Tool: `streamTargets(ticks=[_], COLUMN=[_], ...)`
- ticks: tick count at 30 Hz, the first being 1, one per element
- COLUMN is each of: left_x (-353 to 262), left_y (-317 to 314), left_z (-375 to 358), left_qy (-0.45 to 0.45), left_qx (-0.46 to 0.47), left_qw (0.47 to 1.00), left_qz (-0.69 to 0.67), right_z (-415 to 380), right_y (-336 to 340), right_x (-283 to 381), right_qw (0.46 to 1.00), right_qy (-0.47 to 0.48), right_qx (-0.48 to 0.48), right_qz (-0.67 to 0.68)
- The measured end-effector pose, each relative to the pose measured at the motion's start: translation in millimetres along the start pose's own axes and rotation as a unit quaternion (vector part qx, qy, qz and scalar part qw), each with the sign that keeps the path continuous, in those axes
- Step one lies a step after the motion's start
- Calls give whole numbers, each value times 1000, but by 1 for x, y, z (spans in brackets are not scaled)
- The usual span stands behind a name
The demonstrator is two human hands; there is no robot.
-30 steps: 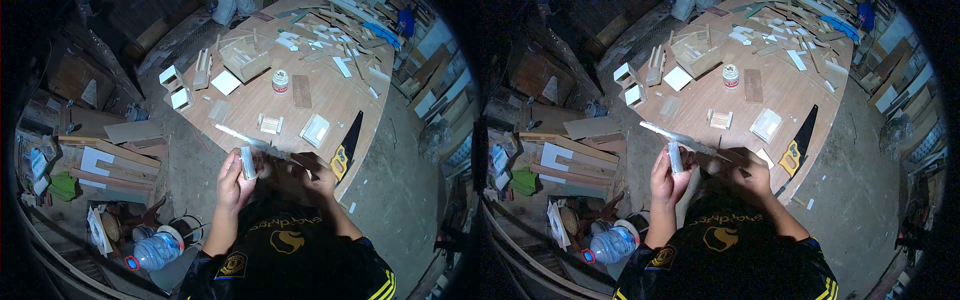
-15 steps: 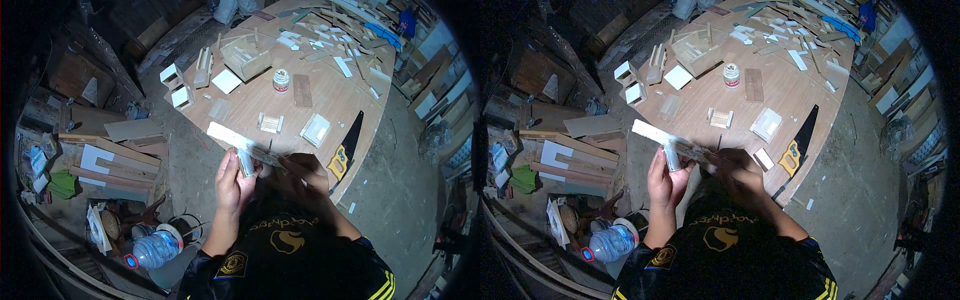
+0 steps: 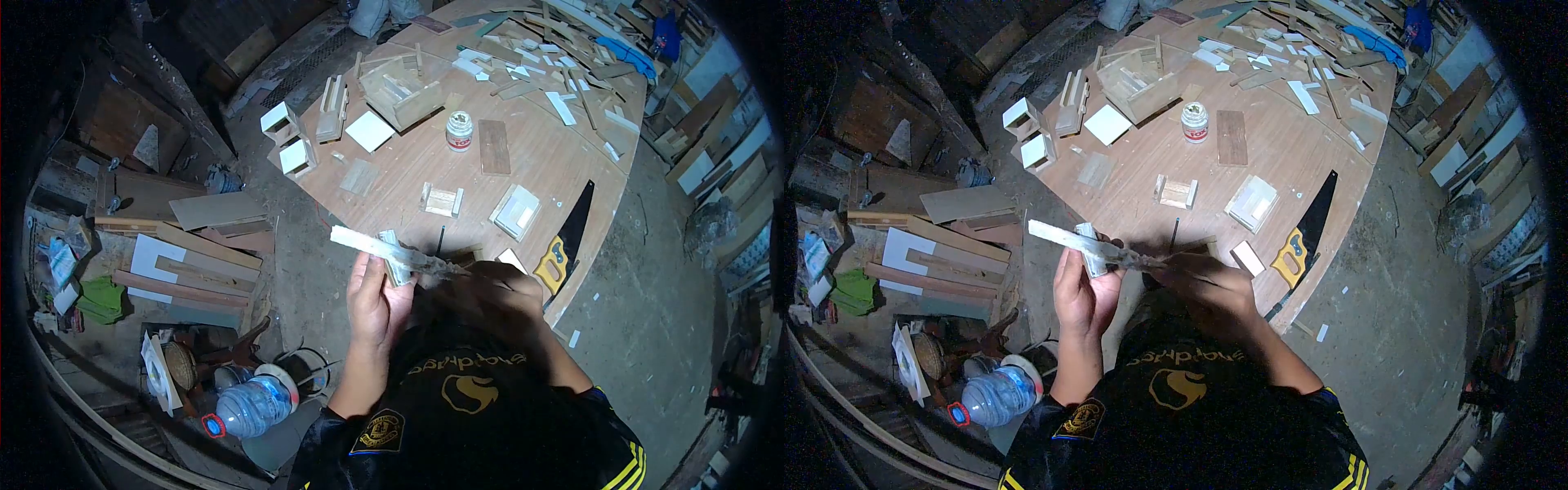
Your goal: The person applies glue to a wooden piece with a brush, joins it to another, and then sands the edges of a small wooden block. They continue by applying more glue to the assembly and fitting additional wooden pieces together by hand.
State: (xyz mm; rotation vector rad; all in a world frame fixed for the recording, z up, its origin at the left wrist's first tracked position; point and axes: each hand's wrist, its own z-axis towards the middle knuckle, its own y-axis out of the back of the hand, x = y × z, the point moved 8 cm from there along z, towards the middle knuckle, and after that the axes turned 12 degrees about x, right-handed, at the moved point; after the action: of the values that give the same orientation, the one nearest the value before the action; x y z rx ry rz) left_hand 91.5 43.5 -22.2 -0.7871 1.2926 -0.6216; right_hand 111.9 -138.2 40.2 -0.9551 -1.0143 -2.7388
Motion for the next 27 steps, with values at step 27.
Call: streamTargets(ticks=[27], left_x=[-1], left_y=[6], left_z=[11], left_qy=[42], left_qx=[79], left_qw=[989], left_qz=[-113], right_z=[-22], right_y=[24], right_x=[-26], right_qw=[989], right_qy=[-76], right_qx=[32], right_qz=[120])
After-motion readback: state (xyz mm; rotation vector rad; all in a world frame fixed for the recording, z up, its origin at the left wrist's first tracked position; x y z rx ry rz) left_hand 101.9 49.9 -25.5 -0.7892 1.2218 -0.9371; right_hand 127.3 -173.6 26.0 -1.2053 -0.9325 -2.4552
